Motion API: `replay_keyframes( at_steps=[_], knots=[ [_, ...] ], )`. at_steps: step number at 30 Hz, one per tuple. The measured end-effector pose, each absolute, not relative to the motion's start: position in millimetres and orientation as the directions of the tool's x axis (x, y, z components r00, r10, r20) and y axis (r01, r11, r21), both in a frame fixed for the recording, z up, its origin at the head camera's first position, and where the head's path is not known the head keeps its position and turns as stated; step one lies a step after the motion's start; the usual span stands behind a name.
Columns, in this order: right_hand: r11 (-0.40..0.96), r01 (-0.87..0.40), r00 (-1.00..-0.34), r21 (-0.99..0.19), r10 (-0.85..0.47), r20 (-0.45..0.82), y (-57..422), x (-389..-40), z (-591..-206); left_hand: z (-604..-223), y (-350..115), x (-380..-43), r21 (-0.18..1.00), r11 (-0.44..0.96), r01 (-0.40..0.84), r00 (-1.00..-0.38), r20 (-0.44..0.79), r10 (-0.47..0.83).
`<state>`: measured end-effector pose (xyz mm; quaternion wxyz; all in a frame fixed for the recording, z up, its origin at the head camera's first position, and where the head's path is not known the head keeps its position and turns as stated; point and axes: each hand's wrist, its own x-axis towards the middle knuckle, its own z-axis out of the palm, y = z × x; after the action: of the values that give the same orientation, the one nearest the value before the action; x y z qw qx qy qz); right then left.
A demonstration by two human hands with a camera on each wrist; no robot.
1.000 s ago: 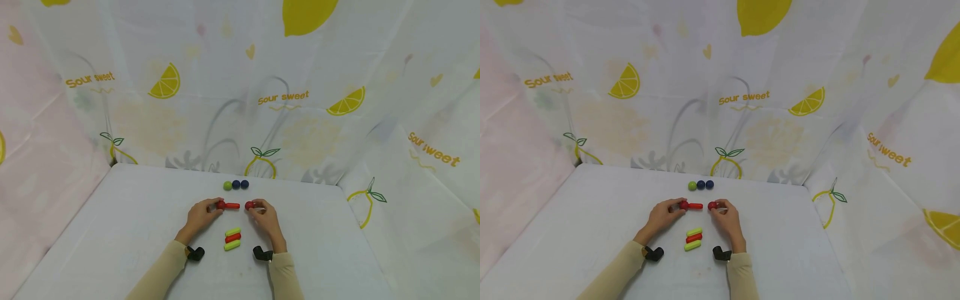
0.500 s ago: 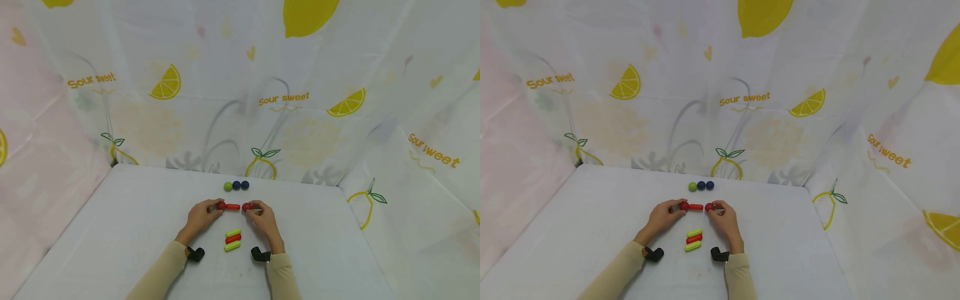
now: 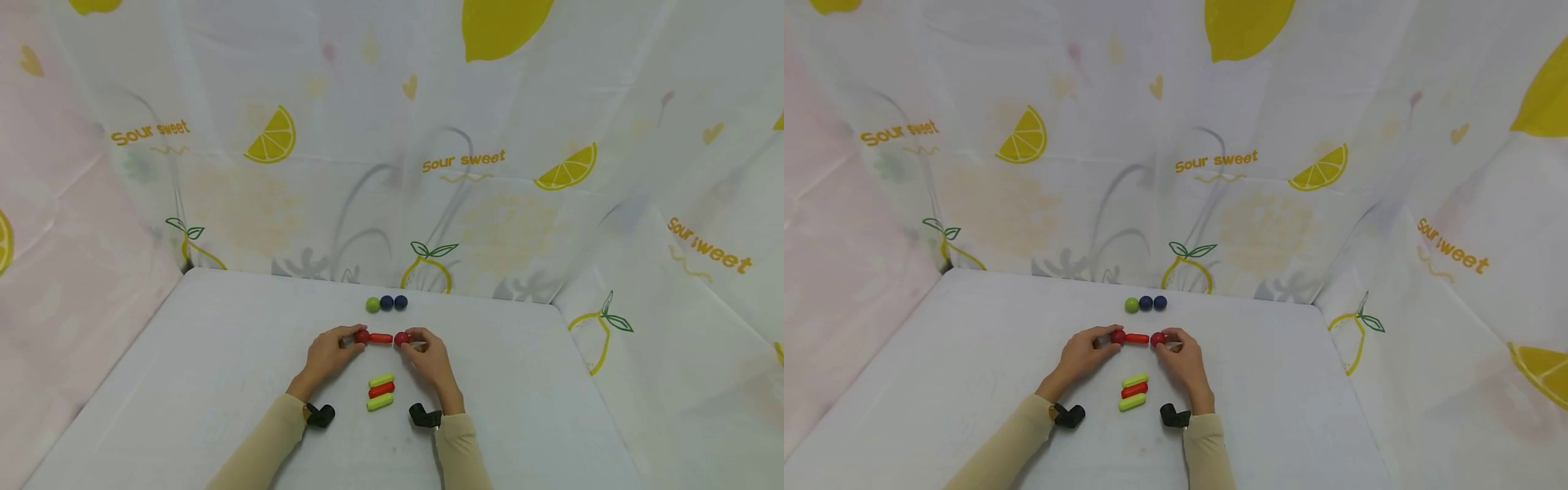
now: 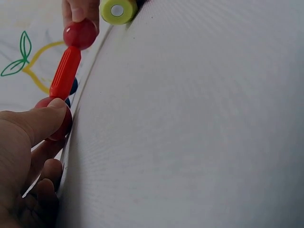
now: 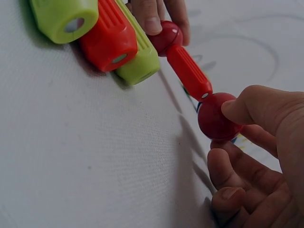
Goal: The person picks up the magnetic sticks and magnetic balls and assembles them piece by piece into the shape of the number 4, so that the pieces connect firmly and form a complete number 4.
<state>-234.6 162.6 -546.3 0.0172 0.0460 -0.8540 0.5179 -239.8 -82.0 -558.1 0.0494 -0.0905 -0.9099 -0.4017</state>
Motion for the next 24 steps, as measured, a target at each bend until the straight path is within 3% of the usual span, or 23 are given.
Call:
replay_keyframes(
  at_steps=[24],
  knots=[
    [0.489,-0.105,-0.993,-0.866,-0.103,0.062,160.0,-230.6,-542.1,-555.6,-80.4,-240.4,0.714,0.675,0.183,-0.982,0.159,0.099]
  ],
)
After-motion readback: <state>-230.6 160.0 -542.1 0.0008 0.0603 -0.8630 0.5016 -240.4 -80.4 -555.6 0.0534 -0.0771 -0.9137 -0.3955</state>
